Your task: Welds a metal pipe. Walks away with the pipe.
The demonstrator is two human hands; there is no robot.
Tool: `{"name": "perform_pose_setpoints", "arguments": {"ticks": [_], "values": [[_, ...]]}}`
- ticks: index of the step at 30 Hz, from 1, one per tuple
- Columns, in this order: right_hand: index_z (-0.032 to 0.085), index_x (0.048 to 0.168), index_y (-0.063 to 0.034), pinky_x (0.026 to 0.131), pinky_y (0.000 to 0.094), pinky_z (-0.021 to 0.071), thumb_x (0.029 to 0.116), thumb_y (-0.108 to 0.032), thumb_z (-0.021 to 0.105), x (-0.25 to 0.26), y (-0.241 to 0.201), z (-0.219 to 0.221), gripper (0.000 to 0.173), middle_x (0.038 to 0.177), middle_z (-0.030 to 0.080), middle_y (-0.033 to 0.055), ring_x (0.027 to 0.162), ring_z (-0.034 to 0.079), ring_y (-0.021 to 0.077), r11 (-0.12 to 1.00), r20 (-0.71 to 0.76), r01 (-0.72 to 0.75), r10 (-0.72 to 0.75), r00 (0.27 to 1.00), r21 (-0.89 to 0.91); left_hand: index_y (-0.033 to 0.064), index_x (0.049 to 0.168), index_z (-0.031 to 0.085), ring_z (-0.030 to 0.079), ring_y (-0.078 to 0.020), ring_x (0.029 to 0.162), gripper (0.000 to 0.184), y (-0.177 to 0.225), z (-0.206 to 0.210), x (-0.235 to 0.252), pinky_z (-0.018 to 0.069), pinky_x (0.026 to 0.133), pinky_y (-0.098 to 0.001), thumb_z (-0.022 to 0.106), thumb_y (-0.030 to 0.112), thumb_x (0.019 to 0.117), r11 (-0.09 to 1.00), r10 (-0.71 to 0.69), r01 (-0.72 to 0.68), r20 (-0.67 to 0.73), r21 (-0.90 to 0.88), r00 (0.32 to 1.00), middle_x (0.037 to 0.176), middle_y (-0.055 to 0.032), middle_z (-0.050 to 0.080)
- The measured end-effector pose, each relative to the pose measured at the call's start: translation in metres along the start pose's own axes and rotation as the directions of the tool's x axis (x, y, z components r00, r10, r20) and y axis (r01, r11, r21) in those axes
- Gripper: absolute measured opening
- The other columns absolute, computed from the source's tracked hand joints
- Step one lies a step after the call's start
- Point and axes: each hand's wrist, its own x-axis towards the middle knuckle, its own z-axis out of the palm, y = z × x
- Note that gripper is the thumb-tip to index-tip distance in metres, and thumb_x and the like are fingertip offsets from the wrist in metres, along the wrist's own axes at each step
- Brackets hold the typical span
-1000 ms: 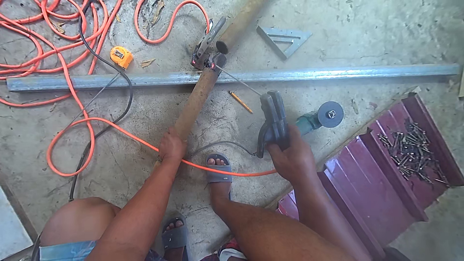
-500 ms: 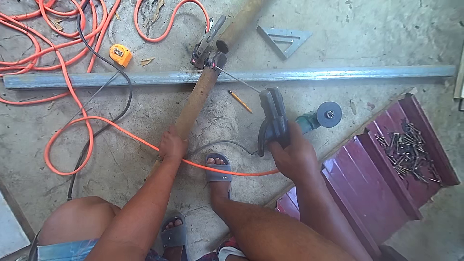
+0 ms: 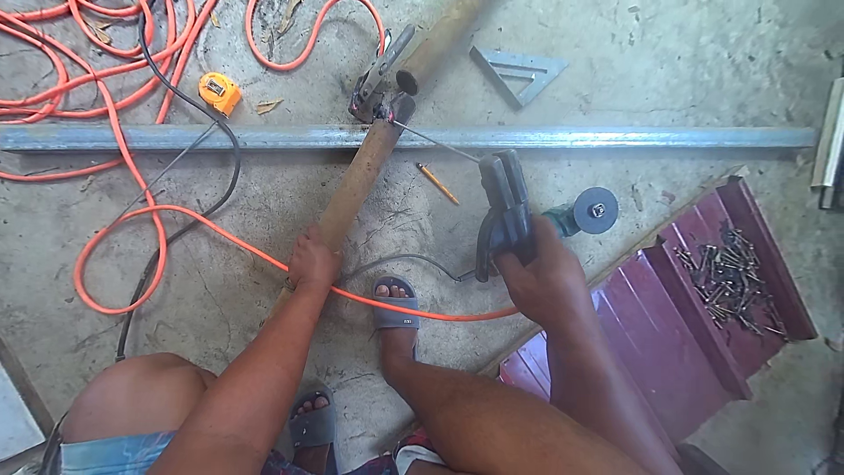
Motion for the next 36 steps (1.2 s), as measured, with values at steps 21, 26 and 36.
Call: {"name": "perform_pose_setpoints", "arguments": {"ticks": [21,26,36], "values": [[0.05,0.141,-0.0146,0.057,0.0574,0.048,0.0984,-0.028,0.058,0.011,-0.024,-0.04,0.045,0.082,0.064,0.0133,0.069,0.064,0.0338,0.987,-0.008,0.03,-0.032,0.999,-0.16,0.0123,0.161,0.032,0.06,-0.0448,0.124,0.091,0.001,0.0,-0.003,0.0515,0.095,-0.0627,0.078,0.045,0.0896,1.0,0.015,-0.015,-0.005,0.017,1.0,0.139,-0.0276,0.056],[0.048,0.141,-0.0144,0.054,0.0566,0.0474,0.0983,-0.028,0.058,0.01,-0.026,-0.043,0.045,0.079,0.062,0.013,0.066,0.063,0.0335,0.984,-0.001,0.039,-0.04,0.999,-0.174,0.0128,0.16,0.033,0.061,-0.0455,0.122,0.089,0.001,0.003,-0.004,0.0517,0.094,-0.0639,0.078,0.044,0.0894,1.0,0.011,-0.011,-0.014,0.007,1.0,0.137,-0.0278,0.057],[0.049,0.14,-0.0142,0.056,0.0584,0.0479,0.0994,-0.027,0.056,0.013,-0.024,-0.042,0.043,0.081,0.064,0.0138,0.07,0.065,0.0353,0.981,0.023,0.049,-0.045,0.999,-0.19,0.0129,0.161,0.032,0.061,-0.0445,0.123,0.09,0.002,0.003,-0.005,0.0517,0.095,-0.0624,0.078,0.043,0.0891,1.0,0.012,-0.012,-0.018,0.018,1.0,0.137,-0.027,0.057]]}}
